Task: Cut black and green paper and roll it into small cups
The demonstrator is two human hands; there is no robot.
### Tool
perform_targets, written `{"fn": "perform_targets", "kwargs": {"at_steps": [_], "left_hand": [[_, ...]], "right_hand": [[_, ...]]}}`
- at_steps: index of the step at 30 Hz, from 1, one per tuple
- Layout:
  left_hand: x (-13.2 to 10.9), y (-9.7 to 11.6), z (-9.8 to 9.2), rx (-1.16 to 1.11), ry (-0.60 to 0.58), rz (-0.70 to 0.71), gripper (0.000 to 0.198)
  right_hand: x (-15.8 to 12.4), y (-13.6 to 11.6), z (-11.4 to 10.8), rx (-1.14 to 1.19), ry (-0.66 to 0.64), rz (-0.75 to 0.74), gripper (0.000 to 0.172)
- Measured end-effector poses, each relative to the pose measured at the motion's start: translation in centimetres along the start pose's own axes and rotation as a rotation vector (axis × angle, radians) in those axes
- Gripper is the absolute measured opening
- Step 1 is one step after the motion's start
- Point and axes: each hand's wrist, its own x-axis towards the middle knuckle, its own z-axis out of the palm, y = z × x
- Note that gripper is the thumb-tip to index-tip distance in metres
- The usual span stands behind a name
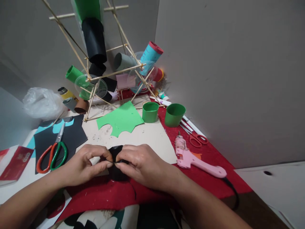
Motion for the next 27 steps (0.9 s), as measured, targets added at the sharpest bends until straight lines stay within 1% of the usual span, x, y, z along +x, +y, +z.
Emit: {"fn": "perform_targets", "kwargs": {"at_steps": [2,5,8,10,12,16,19,23,27], "left_hand": [[0.2,0.0,0.0,-0.024,-0.004,-0.023,0.013],[0.4,-0.1,-0.1,-0.038,0.008,-0.003,0.014],[0.4,-0.3,-0.6,-0.029,0.013,0.053,0.015],[0.3,-0.3,-0.9,-0.012,0.013,0.075,0.014],[0.2,-0.2,-1.1,0.011,0.009,0.064,0.013],[0.2,0.0,-0.4,0.021,0.005,-0.009,0.017],[0.3,-0.2,0.3,-0.046,0.041,-0.039,0.015],[0.4,-0.5,0.6,-0.119,0.091,-0.024,0.009],[0.4,-0.6,0.5,-0.102,0.09,0.009,0.007]], "right_hand": [[0.0,0.1,0.0,0.0,0.019,0.004,0.01],[0.0,0.0,-0.2,0.035,0.047,0.048,0.006],[-0.2,-0.1,-0.6,0.119,0.058,0.103,0.019],[-0.2,-0.2,-0.8,0.158,0.074,0.119,0.021],[-0.2,-0.2,-0.9,0.172,0.083,0.116,0.022],[-0.2,-0.2,-0.5,0.173,0.086,0.098,0.02],[-0.2,-0.3,-0.3,0.145,0.086,0.083,0.018],[-0.2,-0.3,-0.3,0.083,0.08,0.069,0.01],[-0.1,-0.2,-0.2,0.007,0.085,0.037,0.008]]}}
